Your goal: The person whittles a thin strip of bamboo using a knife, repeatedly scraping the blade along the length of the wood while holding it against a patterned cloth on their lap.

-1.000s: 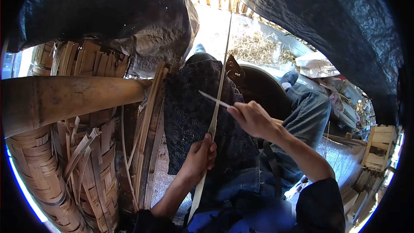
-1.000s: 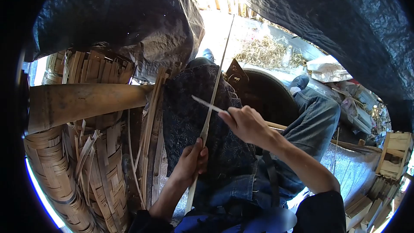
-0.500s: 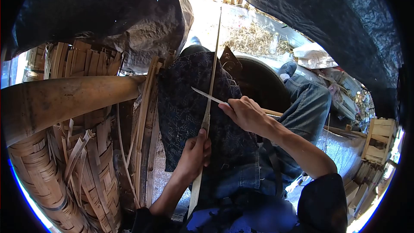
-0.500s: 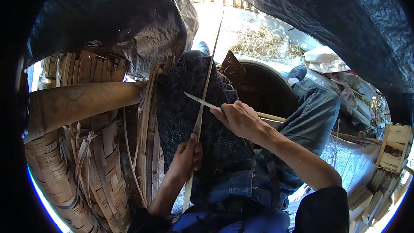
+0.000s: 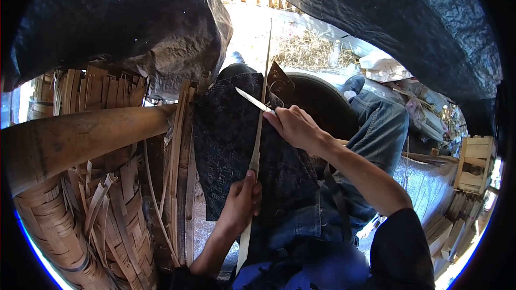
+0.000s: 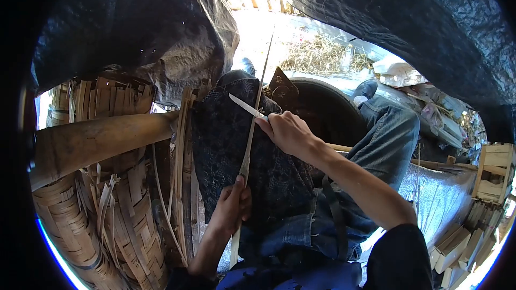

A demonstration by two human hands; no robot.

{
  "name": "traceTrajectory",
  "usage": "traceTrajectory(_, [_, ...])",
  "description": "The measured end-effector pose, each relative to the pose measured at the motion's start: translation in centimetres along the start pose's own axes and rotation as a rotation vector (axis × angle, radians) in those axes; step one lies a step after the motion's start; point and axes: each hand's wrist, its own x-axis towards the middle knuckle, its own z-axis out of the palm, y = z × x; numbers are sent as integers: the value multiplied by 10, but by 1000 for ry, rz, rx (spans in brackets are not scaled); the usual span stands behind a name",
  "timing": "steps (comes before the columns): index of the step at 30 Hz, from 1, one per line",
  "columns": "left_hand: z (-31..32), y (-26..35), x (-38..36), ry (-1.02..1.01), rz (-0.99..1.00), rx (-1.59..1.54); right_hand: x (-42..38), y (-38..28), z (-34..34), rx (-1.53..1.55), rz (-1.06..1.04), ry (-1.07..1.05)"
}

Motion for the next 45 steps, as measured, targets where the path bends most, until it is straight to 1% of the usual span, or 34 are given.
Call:
traceTrajectory(3, [-2, 2, 0, 11, -28, -34, 4, 6, 2, -17, -26, -58])
traceTrajectory(5, [-2, 2, 2, -5, -27, -87, 1, 7, 4, 108, -72, -25])
traceTrajectory(6, [-2, 5, 2, 0, -19, -89, -2, 4, 1, 108, -81, -24])
traceTrajectory(8, [-3, 7, 1, -17, -40, -123, -15, -1, -5, 201, -75, -37])
traceTrajectory(9, [-4, 6, 1, -10, -41, -129, -21, 0, -3, 157, -159, -6])
traceTrajectory(11, [-8, 4, 2, -83, -38, -111, -24, 1, -4, 134, -158, -25])
traceTrajectory(12, [-9, 3, 2, -88, -43, -111, -26, 2, -6, 106, -155, -37])
traceTrajectory(15, [-10, -2, 1, -88, -11, -60, -13, 10, -9, 30, -94, -49])
traceTrajectory(16, [-11, -2, -1, -71, -22, -58, -11, 11, -8, 31, -91, -47])
traceTrajectory(18, [-11, 0, -5, -52, -33, -56, -7, 10, -8, 85, -94, -147])
traceTrajectory(20, [-9, 3, -8, -22, -33, -8, -4, 13, -5, 65, -103, -155])
traceTrajectory(22, [-9, 3, -12, -34, -44, -42, 3, 17, -2, 45, -119, -163])
traceTrajectory(24, [-11, -4, -18, -39, -62, -74, 14, 21, 2, 125, -9, -160])
traceTrajectory(25, [-13, -9, -22, -56, -86, -125, 20, 29, 1, 101, -140, -146])
traceTrajectory(26, [-15, -13, -25, -73, -108, -175, 22, 37, 8, 105, -143, -143])
traceTrajectory(28, [-16, -18, -30, -67, -104, -212, 25, 43, 18, 44, -444, 134])
traceTrajectory(29, [-16, -20, -32, -69, -101, -249, 23, 47, 20, 42, -447, 137])
traceTrajectory(31, [-15, -21, -39, -58, -102, -243, 21, 39, 17, 124, -308, -5])
traceTrajectory(32, [-15, -21, -43, -43, -107, -237, 21, 36, 13, 121, -311, -2])
traceTrajectory(34, [-16, -24, -48, -42, -99, -238, 22, 30, 7, 221, -129, -248])
traceTrajectory(35, [-17, -26, -51, -42, -96, -237, 22, 36, 12, 215, -178, -215])
traceTrajectory(36, [-18, -28, -56, -46, -94, -232, 23, 39, 16, 214, -177, -209])
traceTrajectory(39, [-24, -38, -78, -28, -121, -202, 26, 51, 30, 194, -273, 24])
traceTrajectory(41, [-30, -51, -93, -37, -194, -287, 32, 51, 29, 194, -278, 15])
traceTrajectory(42, [-34, -63, -97, -34, -189, -286, 34, 50, 28, 189, -283, 2])
traceTrajectory(43, [-37, -74, -98, 21, -243, -313, 34, 44, 24, 190, -288, 6])
traceTrajectory(44, [-41, -83, -96, 73, -296, -340, 32, 38, 19, 232, -163, -87])
traceTrajectory(45, [-41, -79, -92, 72, -286, -339, 31, 32, 15, 271, -38, -180])
